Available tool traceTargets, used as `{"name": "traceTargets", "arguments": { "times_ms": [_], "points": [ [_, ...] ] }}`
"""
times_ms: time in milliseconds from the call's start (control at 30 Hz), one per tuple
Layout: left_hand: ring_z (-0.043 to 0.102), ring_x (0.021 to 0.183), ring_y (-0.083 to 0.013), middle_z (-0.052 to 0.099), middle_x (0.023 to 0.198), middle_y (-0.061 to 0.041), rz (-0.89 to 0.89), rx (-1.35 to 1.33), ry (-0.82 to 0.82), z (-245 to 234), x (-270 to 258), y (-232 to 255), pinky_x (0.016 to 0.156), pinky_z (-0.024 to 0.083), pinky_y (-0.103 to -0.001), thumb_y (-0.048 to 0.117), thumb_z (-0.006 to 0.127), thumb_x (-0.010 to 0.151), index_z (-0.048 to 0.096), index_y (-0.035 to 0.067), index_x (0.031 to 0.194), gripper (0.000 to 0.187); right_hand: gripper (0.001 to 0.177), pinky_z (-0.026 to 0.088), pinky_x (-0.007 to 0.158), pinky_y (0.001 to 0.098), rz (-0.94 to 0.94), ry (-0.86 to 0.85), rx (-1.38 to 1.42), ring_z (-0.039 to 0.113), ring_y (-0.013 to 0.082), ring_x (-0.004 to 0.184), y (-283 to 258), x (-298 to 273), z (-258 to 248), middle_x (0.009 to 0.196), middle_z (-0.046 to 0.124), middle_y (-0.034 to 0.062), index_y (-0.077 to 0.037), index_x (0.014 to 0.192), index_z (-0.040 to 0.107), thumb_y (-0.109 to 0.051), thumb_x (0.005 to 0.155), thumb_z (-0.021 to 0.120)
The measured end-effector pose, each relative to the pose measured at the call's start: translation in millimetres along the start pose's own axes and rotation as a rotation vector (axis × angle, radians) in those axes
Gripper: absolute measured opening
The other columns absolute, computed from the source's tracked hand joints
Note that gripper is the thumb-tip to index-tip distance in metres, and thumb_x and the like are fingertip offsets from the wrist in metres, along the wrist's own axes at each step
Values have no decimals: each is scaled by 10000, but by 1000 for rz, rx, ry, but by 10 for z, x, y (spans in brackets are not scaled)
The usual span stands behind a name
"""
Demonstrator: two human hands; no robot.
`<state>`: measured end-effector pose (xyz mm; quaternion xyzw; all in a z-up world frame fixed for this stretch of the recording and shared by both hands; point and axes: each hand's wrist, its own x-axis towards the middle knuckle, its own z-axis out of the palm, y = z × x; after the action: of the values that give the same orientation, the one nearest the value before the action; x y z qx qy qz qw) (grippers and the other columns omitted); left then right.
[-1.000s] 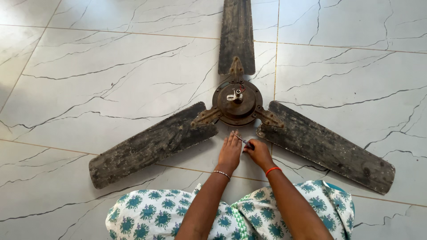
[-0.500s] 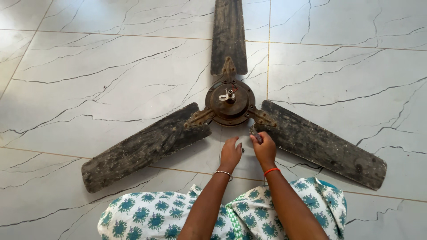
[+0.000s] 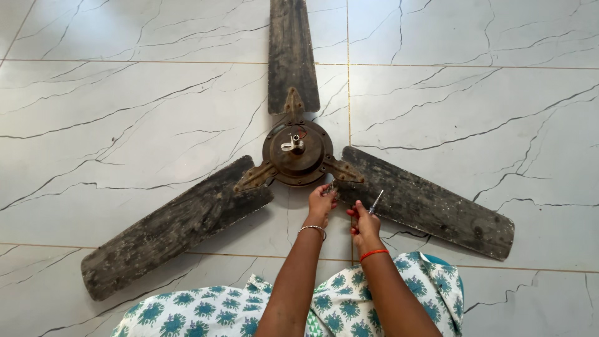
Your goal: The person uses a screwdriver to loosen and remove the screws holding the blades to the ceiling fan motor. They detach one blade and set it aside, then continue to loosen the screws on the remaining blades.
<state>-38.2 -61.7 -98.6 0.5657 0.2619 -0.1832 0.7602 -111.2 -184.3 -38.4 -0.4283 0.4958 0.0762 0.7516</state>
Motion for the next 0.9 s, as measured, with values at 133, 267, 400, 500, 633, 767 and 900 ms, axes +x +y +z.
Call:
{"name": "traceTargets", "arguments": {
  "times_ms": [133,267,400,500,633,767,900],
  "points": [
    [650,705,-123,677,850,-26,23,-33,-24,33,30,17,640,566,-281,28,715,922,660,55,1182,267,259,282,419,266,24,-6,101,339,83,438,-33,-63,29,757,710,46,-91,946,591,-296,919,748],
    [692,731,-124,704,860,-33,28,-56,-112,69,-4,-7,675,599,-281,27,722,918,622,41,1145,249,320,304,408,303,-183,101,193,387,104,447,7,48,76,701,567,29,-70,1001,487,-139,906,784],
    [721,741,-180,719,868,-55,22,-109,-171,250,-79,-6,703,619,-305,19,719,902,556,30,1202,342,296,324,403,305,-327,116,269,411,112,442,-144,273,1,676,526,11,-72,1034,465,-25,904,727],
    [726,771,-194,739,902,-60,5,-95,-172,412,-191,21,673,558,-300,93,708,927,548,36,1267,380,308,331,406,299,-346,70,266,421,103,447,-364,451,-77,693,517,12,-88,1071,472,21,900,704],
    [714,939,-198,696,1103,-124,-73,-44,-97,535,-331,137,723,592,-308,210,760,917,424,37,1437,643,366,322,417,296,-304,2,163,390,99,451,-794,687,-246,688,490,23,-101,1090,406,43,909,689],
    [619,1164,-214,607,1339,-131,-69,-2,-90,574,-326,233,838,584,-348,353,761,896,231,71,1571,903,385,305,426,295,-298,-64,6,366,79,463,-1283,826,-582,682,466,-5,-123,1127,399,66,905,650],
    [543,1313,-196,537,1438,-70,-56,-32,-145,630,-215,202,950,521,-404,401,733,878,185,98,1602,957,476,306,436,307,-304,-6,-150,382,84,476,-1513,850,-833,684,488,-3,-94,1316,433,55,915,641]
  ]
}}
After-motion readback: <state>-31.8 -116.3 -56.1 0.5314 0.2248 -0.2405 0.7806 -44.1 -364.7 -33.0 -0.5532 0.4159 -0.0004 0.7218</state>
